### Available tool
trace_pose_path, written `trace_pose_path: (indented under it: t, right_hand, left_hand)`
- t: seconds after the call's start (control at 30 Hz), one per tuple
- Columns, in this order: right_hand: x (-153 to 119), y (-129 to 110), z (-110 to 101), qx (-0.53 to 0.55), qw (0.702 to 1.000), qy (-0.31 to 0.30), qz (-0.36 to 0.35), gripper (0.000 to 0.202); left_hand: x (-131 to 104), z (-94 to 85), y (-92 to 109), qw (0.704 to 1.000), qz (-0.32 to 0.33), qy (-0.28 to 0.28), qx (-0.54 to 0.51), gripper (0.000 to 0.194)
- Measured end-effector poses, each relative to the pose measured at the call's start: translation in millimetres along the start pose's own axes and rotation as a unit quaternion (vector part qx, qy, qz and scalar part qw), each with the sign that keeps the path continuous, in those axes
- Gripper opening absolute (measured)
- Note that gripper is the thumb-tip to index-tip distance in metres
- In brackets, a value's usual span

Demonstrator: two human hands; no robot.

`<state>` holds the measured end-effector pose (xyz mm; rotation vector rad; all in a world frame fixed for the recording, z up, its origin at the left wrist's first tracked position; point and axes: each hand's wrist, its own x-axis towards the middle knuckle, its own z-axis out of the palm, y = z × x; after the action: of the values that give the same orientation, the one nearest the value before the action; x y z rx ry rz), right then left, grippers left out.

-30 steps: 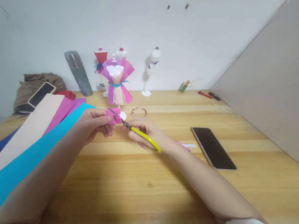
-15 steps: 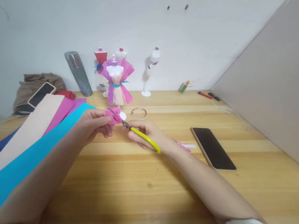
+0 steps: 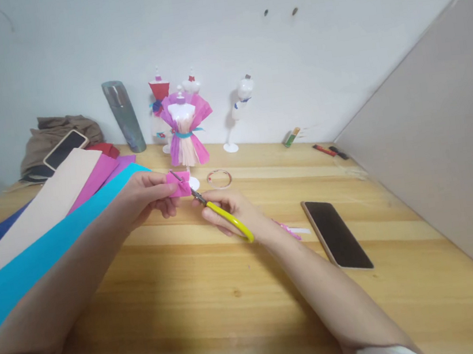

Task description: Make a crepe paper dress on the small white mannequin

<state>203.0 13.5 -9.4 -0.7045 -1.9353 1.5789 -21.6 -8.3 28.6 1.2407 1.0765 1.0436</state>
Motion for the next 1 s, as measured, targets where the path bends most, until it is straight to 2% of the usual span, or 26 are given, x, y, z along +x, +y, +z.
trace_pose_path:
  t: [0.33, 0.73, 1.0]
  right_hand:
    - [-1.0, -0.6, 0.4, -0.006, 1.000, 0.000, 0.009, 0.061]
    - [-2.6, -0.5, -1.0, -0.003, 1.000, -0.007, 0.004, 0.052]
    - [-2.6, 1.1, -1.9, 0.000, 1.000, -0.010, 0.003, 0.054]
  left_hand:
    - [-5.0, 1.1, 5.1, 1.000, -0.007, -0.003, -0.003, 0.021]
    - [-4.7, 0.4, 7.1, 1.000, -0.011, -0.006, 0.002, 0.022]
    - [-9.3, -0.2, 11.9, 1.000, -0.018, -0.008, 0.009, 0.021]
